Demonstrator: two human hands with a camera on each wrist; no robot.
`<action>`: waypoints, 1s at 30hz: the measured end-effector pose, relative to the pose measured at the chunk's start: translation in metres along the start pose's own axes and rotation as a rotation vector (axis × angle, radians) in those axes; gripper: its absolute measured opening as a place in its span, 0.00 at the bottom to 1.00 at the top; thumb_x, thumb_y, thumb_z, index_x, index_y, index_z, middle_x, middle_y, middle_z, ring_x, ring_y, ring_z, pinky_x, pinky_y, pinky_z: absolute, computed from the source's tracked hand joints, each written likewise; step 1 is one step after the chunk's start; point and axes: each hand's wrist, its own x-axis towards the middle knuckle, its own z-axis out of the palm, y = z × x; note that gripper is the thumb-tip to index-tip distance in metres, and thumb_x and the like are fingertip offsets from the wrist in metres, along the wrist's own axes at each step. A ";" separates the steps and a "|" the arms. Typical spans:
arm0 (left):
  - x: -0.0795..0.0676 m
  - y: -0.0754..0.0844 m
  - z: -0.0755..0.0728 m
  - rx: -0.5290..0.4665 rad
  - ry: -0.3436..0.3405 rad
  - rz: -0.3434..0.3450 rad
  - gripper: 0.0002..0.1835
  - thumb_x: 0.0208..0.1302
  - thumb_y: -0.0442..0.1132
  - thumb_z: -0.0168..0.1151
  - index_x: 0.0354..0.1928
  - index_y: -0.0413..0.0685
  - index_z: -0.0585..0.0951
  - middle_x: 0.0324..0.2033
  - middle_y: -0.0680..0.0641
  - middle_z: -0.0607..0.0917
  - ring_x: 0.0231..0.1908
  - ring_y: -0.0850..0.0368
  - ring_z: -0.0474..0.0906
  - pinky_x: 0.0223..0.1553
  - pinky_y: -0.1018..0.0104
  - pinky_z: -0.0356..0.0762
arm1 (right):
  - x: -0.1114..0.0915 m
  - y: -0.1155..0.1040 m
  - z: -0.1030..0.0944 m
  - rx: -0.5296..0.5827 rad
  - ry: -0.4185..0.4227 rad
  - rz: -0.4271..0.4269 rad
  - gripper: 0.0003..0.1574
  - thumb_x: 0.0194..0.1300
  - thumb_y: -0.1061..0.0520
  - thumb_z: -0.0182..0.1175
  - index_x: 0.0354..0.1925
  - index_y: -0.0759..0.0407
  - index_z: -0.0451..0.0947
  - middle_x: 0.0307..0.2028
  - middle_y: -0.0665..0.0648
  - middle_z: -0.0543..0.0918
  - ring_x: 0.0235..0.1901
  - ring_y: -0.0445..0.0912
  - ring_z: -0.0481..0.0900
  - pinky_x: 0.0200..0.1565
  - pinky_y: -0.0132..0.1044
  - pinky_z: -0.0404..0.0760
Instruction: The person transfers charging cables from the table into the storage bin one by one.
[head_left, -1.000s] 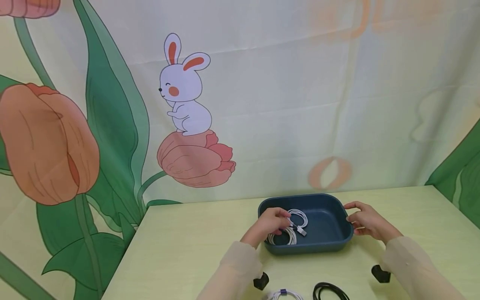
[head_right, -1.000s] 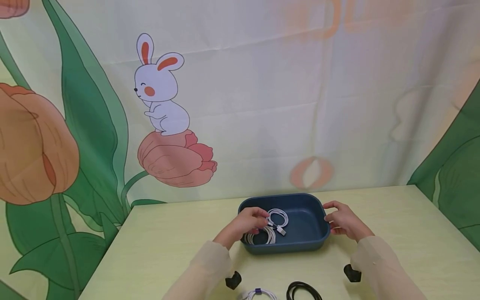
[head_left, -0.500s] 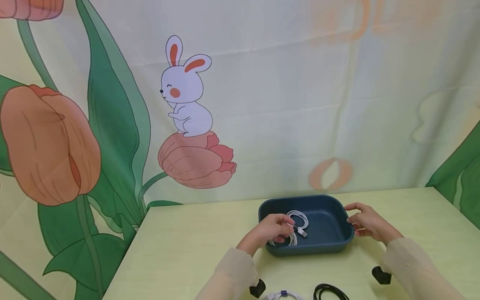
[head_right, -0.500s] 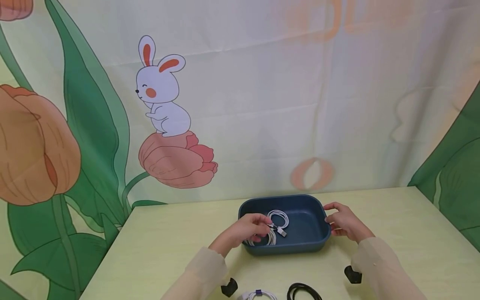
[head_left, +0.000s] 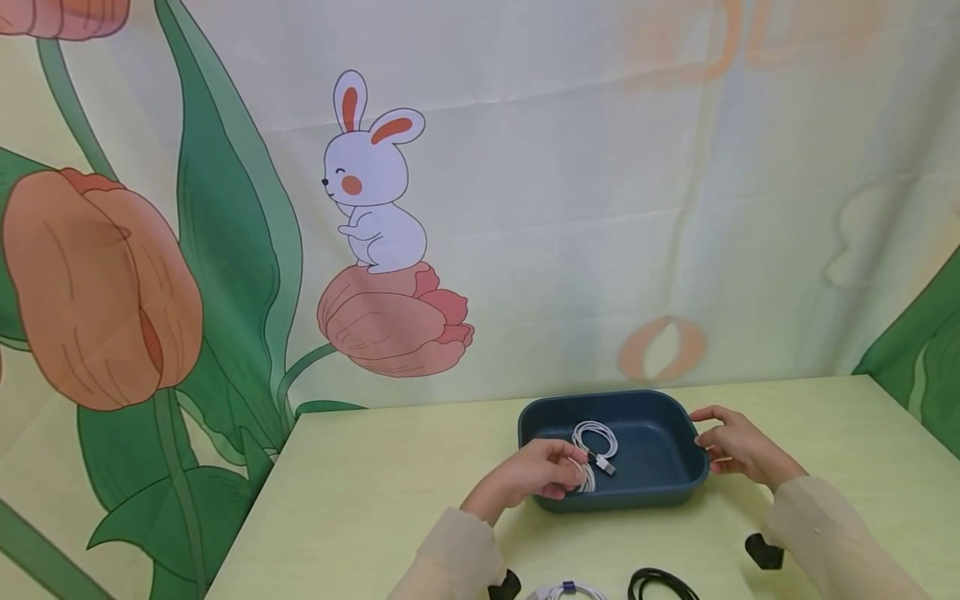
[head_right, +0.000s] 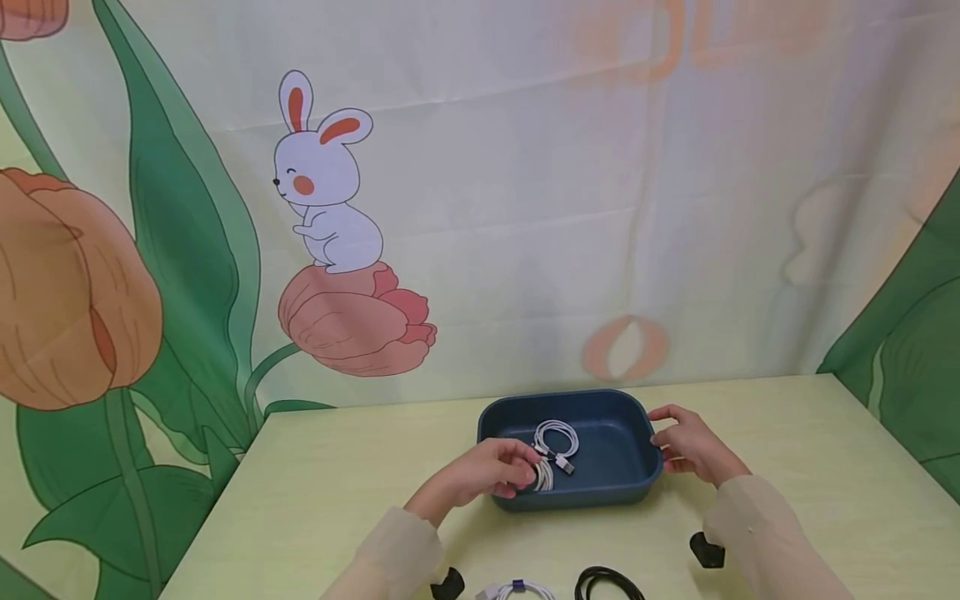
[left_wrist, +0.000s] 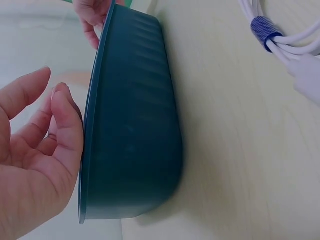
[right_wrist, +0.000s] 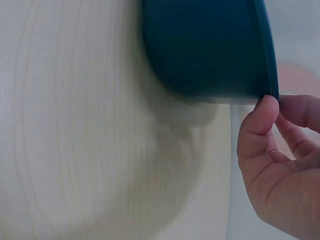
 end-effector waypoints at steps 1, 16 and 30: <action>-0.001 0.000 0.000 -0.001 -0.006 -0.003 0.15 0.55 0.34 0.58 0.45 0.37 0.75 0.26 0.53 0.78 0.26 0.62 0.73 0.27 0.70 0.74 | 0.000 0.000 0.000 0.000 0.000 0.000 0.31 0.58 0.64 0.47 0.60 0.64 0.52 0.25 0.53 0.71 0.18 0.42 0.71 0.25 0.33 0.74; -0.016 -0.007 -0.001 0.012 -0.083 0.027 0.14 0.54 0.29 0.59 0.43 0.29 0.73 0.23 0.53 0.78 0.24 0.64 0.74 0.22 0.74 0.71 | 0.000 0.000 0.000 0.002 0.001 0.003 0.31 0.58 0.64 0.47 0.60 0.64 0.52 0.24 0.54 0.72 0.18 0.42 0.71 0.24 0.33 0.74; -0.025 -0.020 -0.001 0.109 -0.228 0.020 0.15 0.53 0.29 0.60 0.43 0.30 0.74 0.22 0.54 0.78 0.22 0.61 0.71 0.23 0.71 0.70 | 0.000 0.001 0.000 -0.006 -0.001 0.015 0.31 0.59 0.64 0.47 0.60 0.63 0.52 0.26 0.54 0.72 0.19 0.42 0.71 0.26 0.34 0.74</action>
